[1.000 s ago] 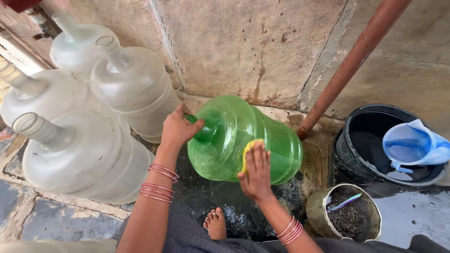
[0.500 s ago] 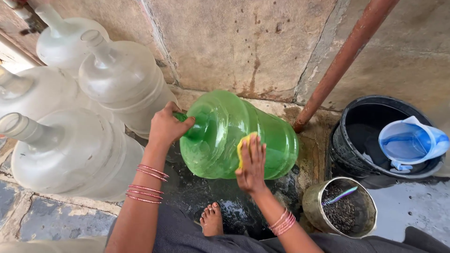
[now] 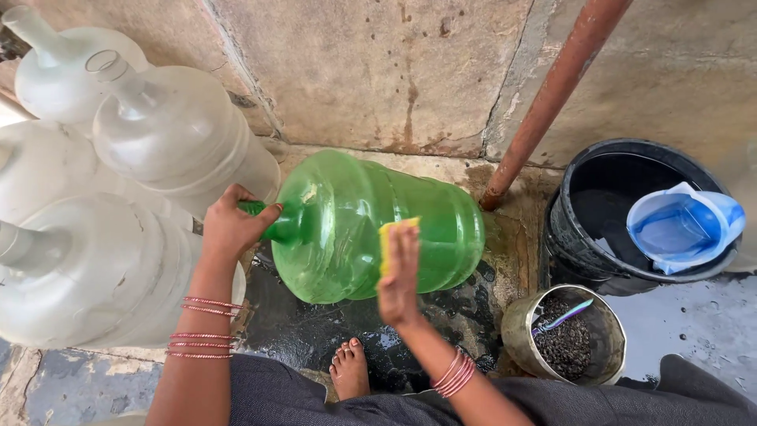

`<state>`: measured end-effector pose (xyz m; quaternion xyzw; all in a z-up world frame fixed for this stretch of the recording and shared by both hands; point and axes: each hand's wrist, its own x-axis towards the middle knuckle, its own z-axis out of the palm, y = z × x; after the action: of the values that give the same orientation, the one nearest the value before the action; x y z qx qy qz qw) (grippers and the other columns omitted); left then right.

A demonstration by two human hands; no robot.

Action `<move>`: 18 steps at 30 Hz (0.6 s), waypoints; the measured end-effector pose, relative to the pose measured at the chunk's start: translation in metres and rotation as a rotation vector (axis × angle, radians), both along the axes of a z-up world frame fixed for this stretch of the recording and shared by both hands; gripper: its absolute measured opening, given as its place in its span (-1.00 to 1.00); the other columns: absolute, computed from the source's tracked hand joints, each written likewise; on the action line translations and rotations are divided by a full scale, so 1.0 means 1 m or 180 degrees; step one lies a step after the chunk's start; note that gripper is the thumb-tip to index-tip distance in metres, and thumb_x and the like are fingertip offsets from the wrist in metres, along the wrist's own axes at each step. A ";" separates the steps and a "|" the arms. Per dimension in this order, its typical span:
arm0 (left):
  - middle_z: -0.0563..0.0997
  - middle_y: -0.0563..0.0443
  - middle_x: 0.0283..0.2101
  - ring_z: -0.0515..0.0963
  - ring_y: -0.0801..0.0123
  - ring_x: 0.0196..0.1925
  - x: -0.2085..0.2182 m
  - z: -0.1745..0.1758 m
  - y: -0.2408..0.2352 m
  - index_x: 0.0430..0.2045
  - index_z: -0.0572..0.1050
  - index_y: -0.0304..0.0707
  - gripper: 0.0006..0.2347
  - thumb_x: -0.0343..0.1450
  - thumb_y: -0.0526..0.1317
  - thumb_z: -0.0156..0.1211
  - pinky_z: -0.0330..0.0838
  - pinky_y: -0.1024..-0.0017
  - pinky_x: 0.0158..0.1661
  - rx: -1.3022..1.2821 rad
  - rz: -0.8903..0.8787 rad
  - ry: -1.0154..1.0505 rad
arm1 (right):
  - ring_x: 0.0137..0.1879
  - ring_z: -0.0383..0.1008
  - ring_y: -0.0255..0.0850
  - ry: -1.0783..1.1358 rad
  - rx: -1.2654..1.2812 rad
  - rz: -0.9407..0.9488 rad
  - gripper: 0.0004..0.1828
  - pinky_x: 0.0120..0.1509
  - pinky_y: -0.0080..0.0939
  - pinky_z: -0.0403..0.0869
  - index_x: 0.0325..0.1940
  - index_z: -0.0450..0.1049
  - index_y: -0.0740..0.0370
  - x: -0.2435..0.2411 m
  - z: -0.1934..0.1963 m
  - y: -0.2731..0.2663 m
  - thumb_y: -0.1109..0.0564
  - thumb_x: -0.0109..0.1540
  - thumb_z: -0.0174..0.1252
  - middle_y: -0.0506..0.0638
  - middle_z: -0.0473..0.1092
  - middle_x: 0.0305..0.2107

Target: The person washes the outside of a green water jug using a yellow sponge and then rinses it with water from a bucket.

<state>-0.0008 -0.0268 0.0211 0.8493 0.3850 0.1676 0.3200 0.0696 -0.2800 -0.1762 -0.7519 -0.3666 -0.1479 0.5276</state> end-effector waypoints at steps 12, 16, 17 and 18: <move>0.60 -0.14 -0.45 0.57 0.25 -0.48 -0.014 -0.034 0.037 -0.34 0.53 -0.38 -0.60 0.18 -0.03 0.49 0.49 0.28 -0.34 0.0271 -0.0428 -0.0086 | 0.60 -0.11 0.16 0.1431 -0.0313 -0.1544 -0.14 0.63 0.14 -0.08 0.58 -0.07 0.32 0.130 -0.143 -0.104 -0.38 0.44 -0.46 0.29 -0.04 0.49; 0.58 -0.13 -0.47 0.60 0.33 -0.53 -0.017 -0.028 0.036 -0.34 0.51 -0.39 -0.59 0.18 -0.02 0.47 0.52 0.31 -0.48 -0.0076 -0.0250 -0.0085 | 0.57 0.03 0.08 0.5021 0.1361 -0.0548 -0.22 0.59 0.23 -0.03 0.49 0.12 0.10 0.157 -0.166 -0.121 -0.38 0.38 -0.53 0.15 0.10 0.44; 0.59 -0.14 -0.48 0.60 0.30 -0.56 -0.015 -0.025 0.033 -0.33 0.53 -0.39 -0.59 0.17 -0.02 0.48 0.51 0.31 -0.49 -0.0008 -0.0204 -0.0002 | 0.54 0.10 0.09 0.5105 0.1713 -0.0307 -0.22 0.58 0.20 0.06 0.47 0.16 0.12 0.152 -0.171 -0.123 -0.37 0.38 -0.52 0.16 0.15 0.42; 0.59 -0.15 -0.49 0.60 0.26 -0.58 -0.013 -0.021 0.030 -0.32 0.54 -0.39 -0.59 0.17 -0.03 0.49 0.50 0.30 -0.49 0.0061 -0.0158 0.0081 | 0.52 0.17 0.10 0.5176 0.2066 -0.0060 -0.22 0.57 0.16 0.15 0.45 0.20 0.14 0.151 -0.174 -0.123 -0.36 0.38 -0.51 0.18 0.20 0.41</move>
<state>-0.0137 0.0036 0.0003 0.8637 0.3662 0.1524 0.3110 0.2205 -0.4031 -0.3507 -0.4400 0.1897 0.3327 0.8122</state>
